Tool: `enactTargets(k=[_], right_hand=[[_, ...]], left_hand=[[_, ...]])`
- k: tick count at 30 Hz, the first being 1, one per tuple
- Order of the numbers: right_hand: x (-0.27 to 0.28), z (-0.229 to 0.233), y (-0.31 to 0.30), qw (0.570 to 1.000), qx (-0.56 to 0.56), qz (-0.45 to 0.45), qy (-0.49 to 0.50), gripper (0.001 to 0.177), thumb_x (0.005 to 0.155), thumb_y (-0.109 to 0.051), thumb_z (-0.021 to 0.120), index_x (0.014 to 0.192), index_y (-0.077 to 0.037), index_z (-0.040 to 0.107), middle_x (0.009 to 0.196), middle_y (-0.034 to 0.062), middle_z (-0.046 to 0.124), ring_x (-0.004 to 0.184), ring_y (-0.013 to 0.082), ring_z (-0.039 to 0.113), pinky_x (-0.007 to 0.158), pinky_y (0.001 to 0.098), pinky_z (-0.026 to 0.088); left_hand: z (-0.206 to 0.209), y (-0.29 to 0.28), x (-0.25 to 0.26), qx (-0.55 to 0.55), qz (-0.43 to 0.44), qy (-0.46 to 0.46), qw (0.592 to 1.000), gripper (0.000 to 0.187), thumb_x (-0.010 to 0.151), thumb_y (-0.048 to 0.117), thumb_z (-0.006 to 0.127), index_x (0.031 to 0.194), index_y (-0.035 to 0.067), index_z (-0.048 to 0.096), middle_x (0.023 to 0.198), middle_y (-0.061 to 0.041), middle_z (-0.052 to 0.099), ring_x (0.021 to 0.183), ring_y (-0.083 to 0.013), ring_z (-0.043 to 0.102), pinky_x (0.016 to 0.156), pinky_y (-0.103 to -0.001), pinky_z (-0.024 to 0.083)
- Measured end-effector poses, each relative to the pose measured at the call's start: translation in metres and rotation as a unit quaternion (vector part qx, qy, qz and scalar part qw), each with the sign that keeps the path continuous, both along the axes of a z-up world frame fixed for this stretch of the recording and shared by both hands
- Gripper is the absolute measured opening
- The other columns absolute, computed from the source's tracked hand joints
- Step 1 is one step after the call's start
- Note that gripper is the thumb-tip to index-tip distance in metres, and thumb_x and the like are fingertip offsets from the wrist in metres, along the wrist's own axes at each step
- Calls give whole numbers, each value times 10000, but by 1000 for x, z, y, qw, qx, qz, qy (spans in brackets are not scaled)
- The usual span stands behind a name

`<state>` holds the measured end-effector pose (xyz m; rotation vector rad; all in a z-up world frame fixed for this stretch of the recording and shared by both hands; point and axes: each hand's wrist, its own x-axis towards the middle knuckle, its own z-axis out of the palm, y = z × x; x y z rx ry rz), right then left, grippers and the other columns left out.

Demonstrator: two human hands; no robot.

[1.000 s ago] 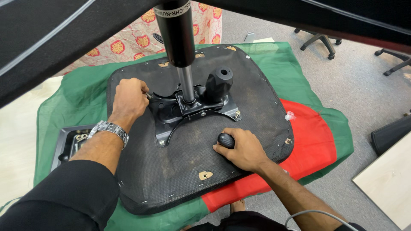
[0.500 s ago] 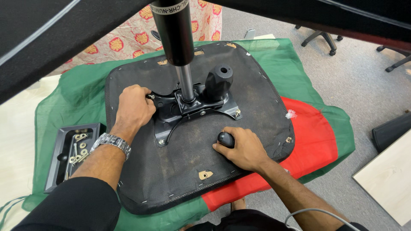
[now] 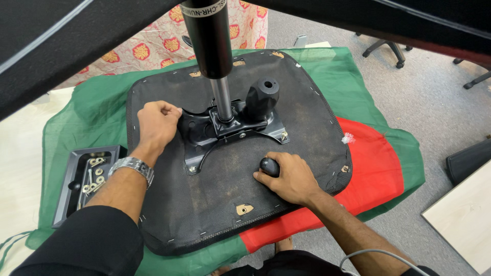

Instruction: The person attaches the gas lift mechanism to the underside of an office chair seat. They align the metal mounting plate, insert bolts and washers into the holes, and tighten them using a screwdriver.

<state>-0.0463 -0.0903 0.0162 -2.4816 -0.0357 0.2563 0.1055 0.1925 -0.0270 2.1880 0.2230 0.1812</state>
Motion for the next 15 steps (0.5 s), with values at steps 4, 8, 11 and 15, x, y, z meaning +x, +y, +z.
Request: enactTargets(k=[4,8,11,15], right_hand=[[0,0,0,1000,1,-1,-10,322,790,-377,773,887,-73,730,779,140,749,740,340,731,709,451,563],[0,0,0,1000,1,-6,-3,328,785,-378,775,877,-66,728,769,145,751,735,334,739,712,450,564],[-1,-1,0,1000,1,-6,-12,325,787,-379,773,884,-72,733,779,143,751,740,337,735,710,452,563],[-1,-1,1,1000,-5,-7,-12,333,786,-385,775,886,-70,732,778,146,747,744,341,734,712,454,562]], left_hand=[[4,12,9,-75,17,88,993,120,874,119,758,915,12,794,859,-89,759,748,-123,671,711,-298,541],[1,12,8,-36,11,49,998,131,840,84,791,956,28,771,842,-73,740,745,-123,661,694,-300,535],[-3,9,4,-14,-19,-15,1000,141,835,35,766,975,35,781,834,-70,743,747,-121,671,699,-292,538],[-5,11,1,8,-50,-72,996,152,854,-8,723,984,23,794,848,-79,756,758,-127,696,718,-292,556]])
